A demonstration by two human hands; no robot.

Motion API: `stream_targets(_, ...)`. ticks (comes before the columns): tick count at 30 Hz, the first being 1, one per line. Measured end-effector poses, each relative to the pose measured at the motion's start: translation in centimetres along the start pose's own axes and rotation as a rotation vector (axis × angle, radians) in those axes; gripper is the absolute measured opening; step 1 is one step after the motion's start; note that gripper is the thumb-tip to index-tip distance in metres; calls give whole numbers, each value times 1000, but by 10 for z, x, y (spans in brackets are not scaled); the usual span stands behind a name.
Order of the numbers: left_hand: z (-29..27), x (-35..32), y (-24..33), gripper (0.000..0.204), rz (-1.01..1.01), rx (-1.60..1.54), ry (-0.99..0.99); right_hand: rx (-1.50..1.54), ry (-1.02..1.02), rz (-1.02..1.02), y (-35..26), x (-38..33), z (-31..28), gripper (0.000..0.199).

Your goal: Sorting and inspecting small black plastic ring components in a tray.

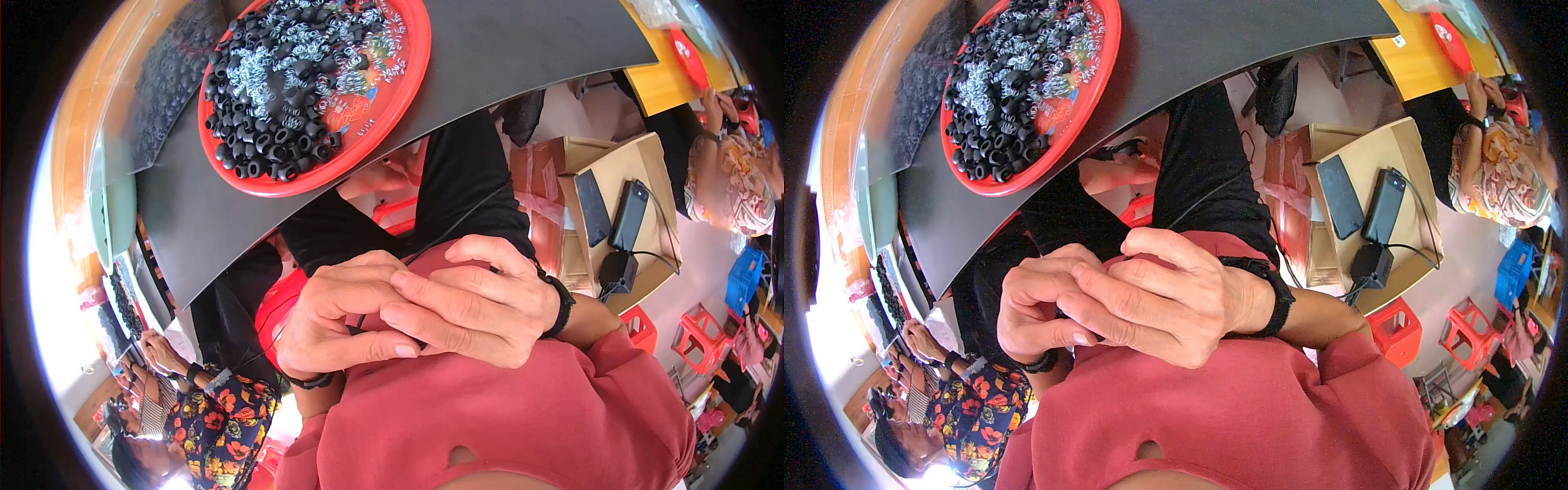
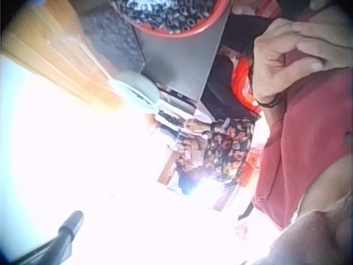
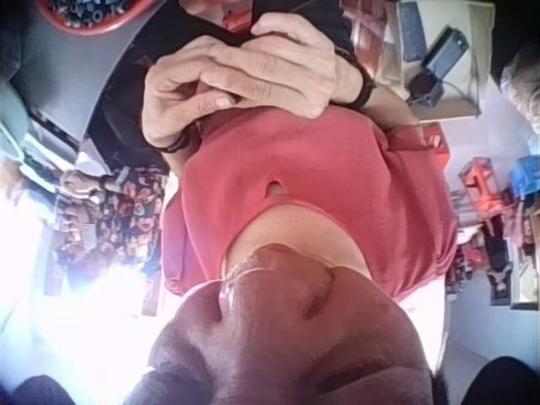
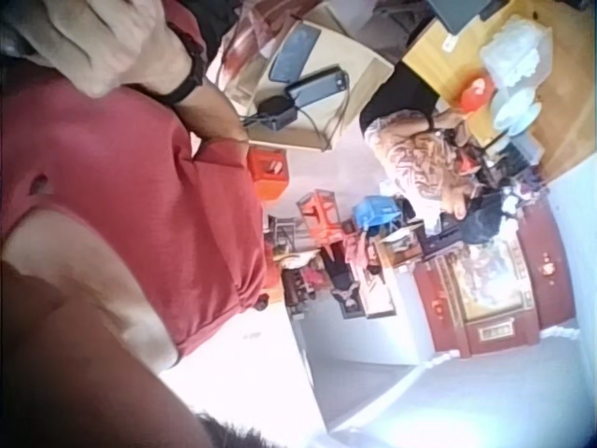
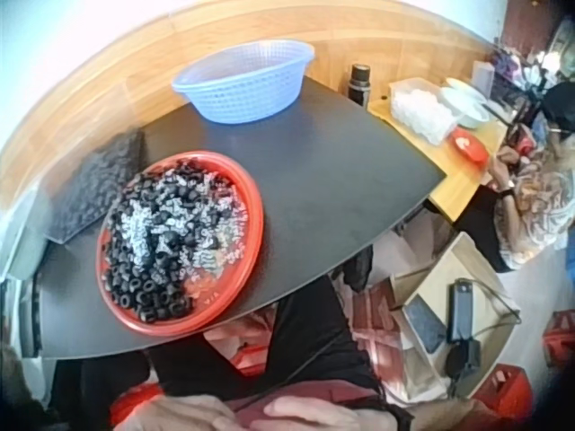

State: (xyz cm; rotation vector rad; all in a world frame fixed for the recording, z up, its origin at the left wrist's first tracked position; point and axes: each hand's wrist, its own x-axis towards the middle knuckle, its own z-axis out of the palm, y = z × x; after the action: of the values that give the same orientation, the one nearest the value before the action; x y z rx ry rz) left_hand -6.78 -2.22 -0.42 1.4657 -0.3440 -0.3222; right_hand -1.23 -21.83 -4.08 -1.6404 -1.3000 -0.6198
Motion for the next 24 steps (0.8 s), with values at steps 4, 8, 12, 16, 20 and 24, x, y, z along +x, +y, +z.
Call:
stream_targets(4,-3,2,-2,24,2,7,-10,0,-12,6,1,0,1,26)
stream_targets(8,-4,-1,-3,23,-5,1,15,20,15,8,3,0,6,26)
stream_targets(12,-4,-5,-3,22,-8,0,32,39,4,1,3,1,8,27)
stream_targets(16,-5,-6,-3,22,5,9,27,48,11,2,2,1,10,28)
stream_targets(20,-6,-5,-3,21,7,8,4,33,-4,0,0,-1,7,28)
stream_targets(24,-4,-6,-2,20,-2,23,-3,89,19,16,-3,-2,7,40)
